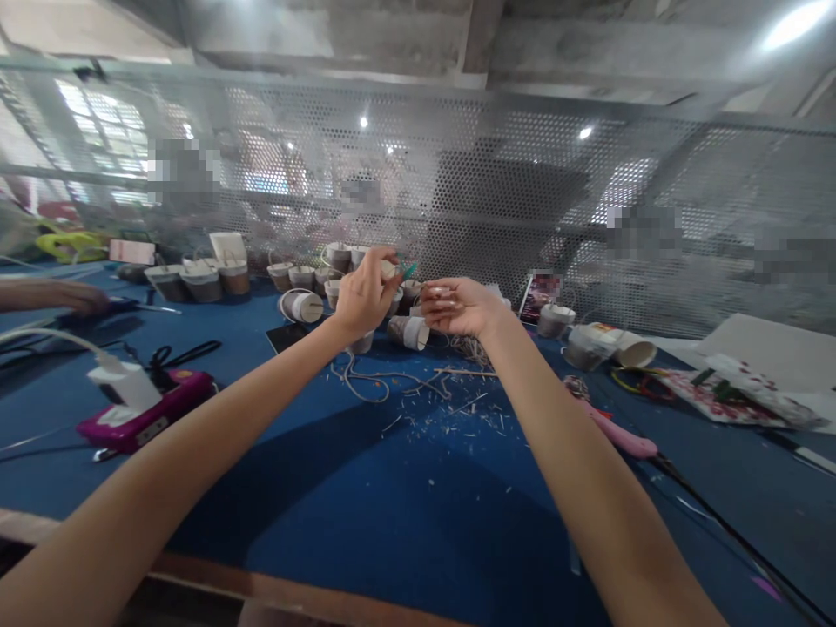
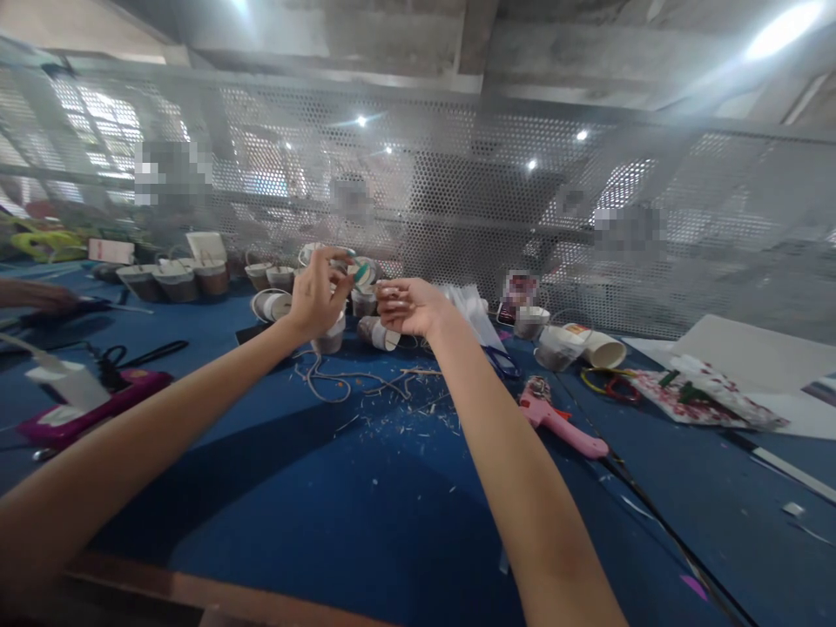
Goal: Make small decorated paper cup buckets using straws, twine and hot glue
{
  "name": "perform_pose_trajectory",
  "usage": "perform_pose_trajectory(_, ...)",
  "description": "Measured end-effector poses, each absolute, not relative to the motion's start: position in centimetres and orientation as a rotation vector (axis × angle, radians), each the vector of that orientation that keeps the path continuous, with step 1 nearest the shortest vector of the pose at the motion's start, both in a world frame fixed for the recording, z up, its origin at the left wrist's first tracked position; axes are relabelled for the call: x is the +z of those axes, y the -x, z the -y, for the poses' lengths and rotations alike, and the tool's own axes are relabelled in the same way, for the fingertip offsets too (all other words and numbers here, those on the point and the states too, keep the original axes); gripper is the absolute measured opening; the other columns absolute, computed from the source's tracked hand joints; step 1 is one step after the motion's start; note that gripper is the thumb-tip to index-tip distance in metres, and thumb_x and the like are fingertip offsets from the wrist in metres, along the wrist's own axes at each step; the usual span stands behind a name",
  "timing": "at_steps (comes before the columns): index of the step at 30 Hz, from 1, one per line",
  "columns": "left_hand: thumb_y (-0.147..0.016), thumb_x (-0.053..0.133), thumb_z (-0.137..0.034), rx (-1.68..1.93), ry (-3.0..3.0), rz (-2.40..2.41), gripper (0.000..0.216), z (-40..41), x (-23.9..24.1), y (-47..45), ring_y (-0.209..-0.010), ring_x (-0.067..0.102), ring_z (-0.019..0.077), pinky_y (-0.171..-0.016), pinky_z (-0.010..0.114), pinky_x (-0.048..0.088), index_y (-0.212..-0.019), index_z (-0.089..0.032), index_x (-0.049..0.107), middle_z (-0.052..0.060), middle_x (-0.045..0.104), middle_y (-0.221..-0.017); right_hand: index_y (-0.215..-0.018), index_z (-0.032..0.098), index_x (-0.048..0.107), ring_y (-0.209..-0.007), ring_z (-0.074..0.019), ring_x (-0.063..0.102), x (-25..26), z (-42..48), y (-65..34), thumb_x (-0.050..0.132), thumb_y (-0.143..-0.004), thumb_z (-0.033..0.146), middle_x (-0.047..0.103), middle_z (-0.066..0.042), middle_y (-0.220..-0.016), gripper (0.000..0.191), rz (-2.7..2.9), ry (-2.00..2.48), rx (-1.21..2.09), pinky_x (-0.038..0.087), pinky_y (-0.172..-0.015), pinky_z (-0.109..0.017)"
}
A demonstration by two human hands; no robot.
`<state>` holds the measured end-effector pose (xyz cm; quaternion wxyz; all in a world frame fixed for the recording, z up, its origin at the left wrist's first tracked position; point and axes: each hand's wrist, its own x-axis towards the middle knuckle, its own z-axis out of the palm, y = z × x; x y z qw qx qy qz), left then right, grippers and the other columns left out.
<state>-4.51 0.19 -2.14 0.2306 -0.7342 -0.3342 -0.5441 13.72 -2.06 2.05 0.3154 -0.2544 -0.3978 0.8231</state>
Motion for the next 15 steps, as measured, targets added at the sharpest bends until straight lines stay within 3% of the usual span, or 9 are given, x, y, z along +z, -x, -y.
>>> perform_pose_trajectory(3,-0.088,0.041,-0.025,-1.456,1.972,0.897,0.012,-0.1,-2.2,4.7,-0.058,0.054,0.0126,-0.053,0.025,0.036,-0.089,-0.016,0.05,0.004,0.062,-0.076,-0.058,0.018,0.034,-0.036,-0.0037,0.017,2.1,1.9,-14.0,0.04,-0.087,0.013,0.028,0.008,-0.045,0.03,1.164,0.696,2.096,0.023,-0.038,-0.017)
perform_pose_trajectory(7,-0.089,0.036,-0.025,-1.281,2.018,0.7,0.019,0.4,-2.0,4.6,-0.051,0.048,0.0119,-0.049,0.025,0.031,-0.077,-0.018,0.049,0.001,0.056,-0.063,-0.064,0.016,0.045,-0.038,-0.0037,0.025,2.4,1.9,-14.1,0.04,-0.086,0.013,0.04,0.005,-0.05,0.023,1.29,0.784,1.9,0.024,-0.036,-0.017)
perform_pose_trajectory(10,-0.091,0.035,-0.03,-1.143,2.094,0.528,0.023,1.1,-1.6,4.1,-0.051,0.048,0.0117,-0.048,0.024,0.032,-0.078,-0.016,0.049,0.001,0.057,-0.064,-0.069,0.014,0.05,-0.039,-0.0039,0.032,2.5,1.9,-14.1,0.043,-0.086,0.014,0.045,0.003,-0.052,0.018,1.35,0.923,1.769,0.027,-0.037,-0.017)
perform_pose_trajectory(15,-0.092,0.036,-0.037,-0.811,2.21,0.3,0.028,2.1,-1.3,3.1,-0.056,0.053,0.0118,-0.048,0.024,0.034,-0.093,-0.015,0.053,0.007,0.063,-0.084,-0.075,0.015,0.052,-0.047,-0.0089,0.046,2.5,1.9,-14.1,0.046,-0.088,0.025,0.05,-0.001,-0.056,0.018,1.455,1.133,1.769,0.04,-0.045,-0.021)
